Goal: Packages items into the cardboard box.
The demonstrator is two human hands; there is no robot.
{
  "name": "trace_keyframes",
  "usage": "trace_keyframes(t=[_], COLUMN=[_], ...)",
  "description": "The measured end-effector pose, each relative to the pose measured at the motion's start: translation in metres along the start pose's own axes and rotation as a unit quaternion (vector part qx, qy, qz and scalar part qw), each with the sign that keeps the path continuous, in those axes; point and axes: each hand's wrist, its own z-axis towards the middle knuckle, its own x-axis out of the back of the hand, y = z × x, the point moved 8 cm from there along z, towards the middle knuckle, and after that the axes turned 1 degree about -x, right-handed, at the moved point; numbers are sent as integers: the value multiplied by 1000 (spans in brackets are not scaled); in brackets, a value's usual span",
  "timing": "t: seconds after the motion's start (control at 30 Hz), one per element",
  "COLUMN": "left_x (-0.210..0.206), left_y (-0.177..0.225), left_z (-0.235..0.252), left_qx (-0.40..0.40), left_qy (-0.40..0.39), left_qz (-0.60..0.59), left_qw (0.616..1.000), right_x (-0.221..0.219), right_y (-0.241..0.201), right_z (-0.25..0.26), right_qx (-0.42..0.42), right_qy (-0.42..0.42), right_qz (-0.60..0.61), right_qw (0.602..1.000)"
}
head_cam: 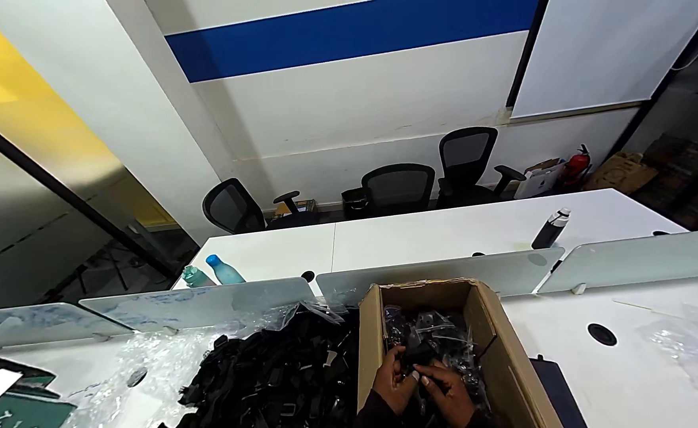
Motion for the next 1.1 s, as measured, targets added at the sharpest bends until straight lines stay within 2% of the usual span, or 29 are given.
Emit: trace_keyframes(t=[0.1,0.2,0.27,0.33,0.4,0.43,0.5,0.63,0.87,1.0,1.1], left_x=[4,6,9,10,11,11,10,10,7,15,18], left_y=[-3,-4,-2,0,1,1,-1,-3,0,1,3], left_z=[2,3,3,2,1,2,2,4,2,2,-1], left_qx=[11,-6,-18,-19,-25,-29,-32,-29,-42,-49,-47], left_qy=[38,61,71,72,67,65,62,52,35,84,118], left_qz=[27,14,-12,-14,-3,2,0,-2,19,2,-5], left_qw=[999,998,997,997,997,997,998,998,998,995,992], right_x=[-5,-5,4,20,35,40,42,32,29,15,2], right_y=[-6,-15,-26,-34,-30,-21,-2,20,36,40,36], right_z=[-3,-4,-6,-9,-9,-8,-4,1,-6,-10,-10], right_qx=[6,55,108,111,52,2,-99,-204,-351,-365,-344], right_qy=[-20,-3,69,171,247,259,235,150,158,90,-8], right_qz=[-45,-67,-50,-31,-27,-31,-45,-42,88,129,148], right_qw=[999,996,991,978,967,965,966,967,919,918,927])
